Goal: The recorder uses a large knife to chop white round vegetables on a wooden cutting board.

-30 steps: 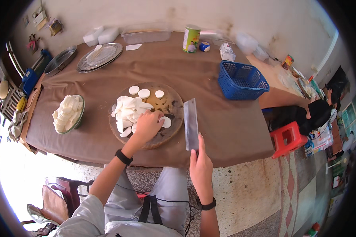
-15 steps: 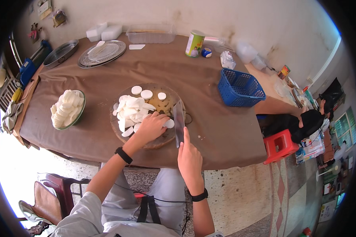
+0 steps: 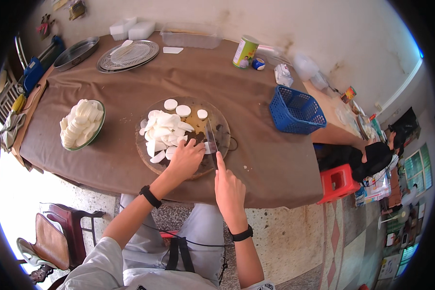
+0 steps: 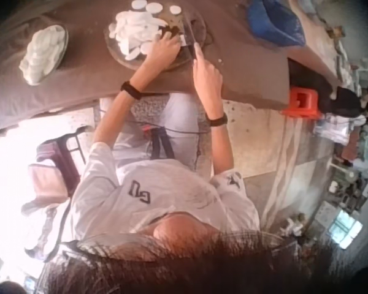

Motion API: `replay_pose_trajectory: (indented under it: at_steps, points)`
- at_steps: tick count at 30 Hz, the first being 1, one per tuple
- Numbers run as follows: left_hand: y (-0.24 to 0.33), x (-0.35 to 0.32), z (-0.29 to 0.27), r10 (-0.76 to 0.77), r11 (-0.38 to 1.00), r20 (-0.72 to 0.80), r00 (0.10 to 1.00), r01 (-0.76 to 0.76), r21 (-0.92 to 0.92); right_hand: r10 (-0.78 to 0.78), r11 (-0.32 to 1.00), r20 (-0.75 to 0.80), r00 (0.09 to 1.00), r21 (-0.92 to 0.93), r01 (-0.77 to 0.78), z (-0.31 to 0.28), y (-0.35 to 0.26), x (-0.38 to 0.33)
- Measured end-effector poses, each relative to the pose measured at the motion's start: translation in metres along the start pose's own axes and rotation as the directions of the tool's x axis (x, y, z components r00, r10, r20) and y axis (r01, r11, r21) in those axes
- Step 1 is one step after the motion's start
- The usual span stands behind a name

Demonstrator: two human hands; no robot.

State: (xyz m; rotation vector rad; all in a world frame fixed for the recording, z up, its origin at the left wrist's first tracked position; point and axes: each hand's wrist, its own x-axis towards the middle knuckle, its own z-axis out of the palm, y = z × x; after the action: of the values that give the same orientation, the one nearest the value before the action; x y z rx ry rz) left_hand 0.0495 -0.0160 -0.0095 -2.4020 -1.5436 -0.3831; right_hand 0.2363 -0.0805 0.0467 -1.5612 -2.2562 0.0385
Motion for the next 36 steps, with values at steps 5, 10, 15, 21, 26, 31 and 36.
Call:
replay_pose_trajectory:
  at_steps: [5, 10, 15, 21, 26, 31, 36]
  points:
    - [-0.002, -0.004, 0.001, -0.017, 1.0, -0.004, 1.0, 0.017, -0.001, -0.009, 1.0, 0.023, 1.0, -0.017, 0.009, 0.006, 0.001, 0.0]
    - [0.001, -0.001, 0.0, -0.028, 0.999, -0.085, 0.996, 0.026, -0.027, 0.006, 0.999, 0.036, 0.999, -0.054, -0.004, 0.001, 0.0, 0.002]
    - [-0.002, 0.001, -0.004, -0.02, 0.999, 0.001, 1.0, 0.02, -0.033, 0.025, 0.993, 0.099, 0.995, -0.116, -0.013, 0.006, -0.009, 0.015]
    - [-0.001, 0.0, -0.005, -0.012, 0.998, 0.012, 1.0, 0.013, -0.059, 0.034, 0.991, 0.107, 0.994, -0.13, -0.02, 0.013, -0.003, 0.033]
    - [-0.003, 0.001, 0.001, -0.001, 0.997, -0.028, 1.0, -0.001, -0.08, 0.036, 0.995, 0.029, 0.999, -0.098, -0.033, 0.023, -0.001, 0.032]
    - [-0.009, 0.012, 0.004, -0.004, 0.995, 0.033, 0.999, 0.007, -0.102, 0.149, 0.987, -0.097, 0.984, 0.069, -0.143, 0.037, -0.001, 0.012]
    - [-0.008, 0.034, 0.011, -0.035, 0.98, 0.04, 0.999, 0.043, -0.195, 0.203, 0.97, -0.248, 0.947, 0.182, -0.16, 0.05, 0.002, -0.002]
